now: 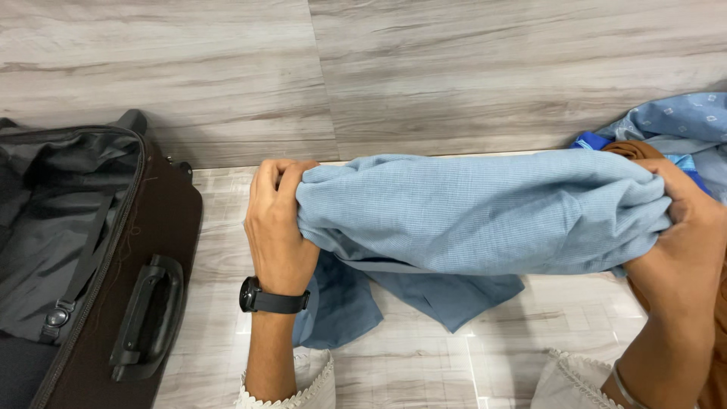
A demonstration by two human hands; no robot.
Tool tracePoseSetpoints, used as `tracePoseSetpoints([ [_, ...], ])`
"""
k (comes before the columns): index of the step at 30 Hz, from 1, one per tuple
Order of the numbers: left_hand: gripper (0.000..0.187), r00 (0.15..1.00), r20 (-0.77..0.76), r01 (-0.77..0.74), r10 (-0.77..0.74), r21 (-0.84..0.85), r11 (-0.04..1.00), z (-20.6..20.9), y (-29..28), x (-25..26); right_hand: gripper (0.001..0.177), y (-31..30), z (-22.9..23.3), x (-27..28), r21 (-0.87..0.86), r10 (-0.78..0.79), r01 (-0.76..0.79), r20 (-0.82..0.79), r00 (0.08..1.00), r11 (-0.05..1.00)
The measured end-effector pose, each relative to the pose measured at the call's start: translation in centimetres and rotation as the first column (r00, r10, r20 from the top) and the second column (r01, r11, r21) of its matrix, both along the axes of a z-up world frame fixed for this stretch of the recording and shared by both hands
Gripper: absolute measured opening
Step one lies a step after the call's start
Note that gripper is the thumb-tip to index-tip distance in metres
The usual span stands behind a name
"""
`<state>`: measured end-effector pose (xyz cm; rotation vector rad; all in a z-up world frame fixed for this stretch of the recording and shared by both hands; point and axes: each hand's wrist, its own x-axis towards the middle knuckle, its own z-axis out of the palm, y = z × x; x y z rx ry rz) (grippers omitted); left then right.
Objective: The person folds a light blue shirt and a pair of black trousers on a tiled floor. They carefully button the shirt, fold the sleeves, and smooth the fabric before placing it into a brown suitcase. The trousers are folded neatly and placed on top of the shirt inside the suitcase, which is then zipped closed.
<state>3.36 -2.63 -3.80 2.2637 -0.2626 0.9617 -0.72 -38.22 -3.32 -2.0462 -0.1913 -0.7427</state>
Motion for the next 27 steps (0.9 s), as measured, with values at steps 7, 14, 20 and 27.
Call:
tracePoseSetpoints([
  [7,0.035,0.986,-0.063,0.151,-0.155,-0.068,0.986,0.4,-0.7,-0.2,0.027,-0.6,-0.3,0.2,0.068,0.034,-0.040,0.092,0.995,0.997],
  [14,0.042,0.976,-0.130,0.173,-0.176,-0.036,0.984,-1.5,-1.4,1.0,0.032,-1.5,-1.4,1.0,0.177,0.030,-0.055,0.142,0.989,0.983],
  [20,0.044,0.932,-0.205,0.313,-0.299,0.042,0.949,-2.9,-2.9,1.7,0.039,-2.6,-2.1,1.3,0.217,-0.052,0.010,0.190,0.980,0.976],
  [27,0.050,0.680,-0.514,0.535,-0.523,-0.140,0.833,-4.3,-4.5,1.6,0.047,-1.8,-1.5,1.2,0.047,-0.177,0.172,0.152,0.972,0.984],
])
